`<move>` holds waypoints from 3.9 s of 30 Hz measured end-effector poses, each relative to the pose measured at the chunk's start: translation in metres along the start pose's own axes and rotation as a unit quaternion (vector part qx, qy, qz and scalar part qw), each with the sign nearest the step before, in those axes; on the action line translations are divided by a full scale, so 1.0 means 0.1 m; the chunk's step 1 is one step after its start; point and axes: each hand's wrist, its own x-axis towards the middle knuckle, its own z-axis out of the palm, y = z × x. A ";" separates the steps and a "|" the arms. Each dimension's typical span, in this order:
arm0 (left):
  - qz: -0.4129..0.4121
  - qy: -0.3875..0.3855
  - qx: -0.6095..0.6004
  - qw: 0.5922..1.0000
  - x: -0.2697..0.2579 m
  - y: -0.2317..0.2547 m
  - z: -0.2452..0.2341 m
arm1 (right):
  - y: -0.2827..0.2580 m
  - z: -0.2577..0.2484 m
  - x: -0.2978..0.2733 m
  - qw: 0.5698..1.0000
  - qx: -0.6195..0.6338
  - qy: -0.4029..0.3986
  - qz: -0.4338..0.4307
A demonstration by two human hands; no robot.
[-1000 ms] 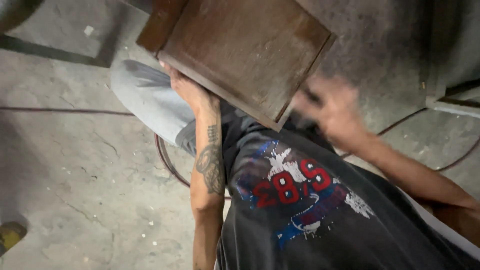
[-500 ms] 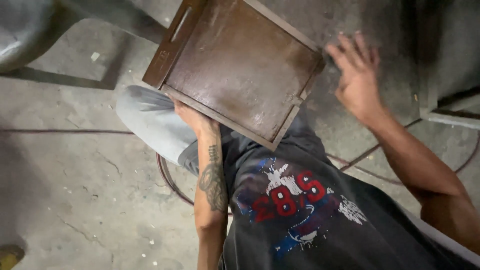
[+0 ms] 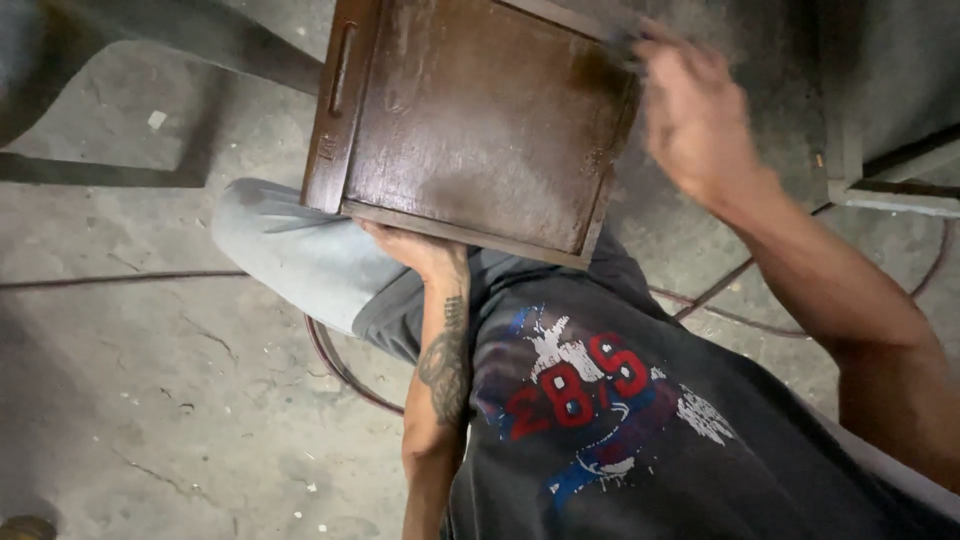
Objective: Sanding the wooden sides and metal slides of a drawer to smooth the surfaces.
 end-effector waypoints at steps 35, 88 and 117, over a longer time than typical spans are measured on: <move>-0.052 -0.018 -0.033 0.998 -0.09 0.14 -0.01 | -0.22 0.77 0.31 0.976 -0.178 0.034 -0.120; 0.091 -0.013 -0.049 0.995 -0.12 0.01 -0.03 | -1.77 1.20 1.11 0.583 0.710 0.051 0.392; -0.013 -0.002 -0.155 0.988 -0.25 0.19 0.04 | -1.63 0.59 1.24 0.971 -0.030 -0.168 -0.168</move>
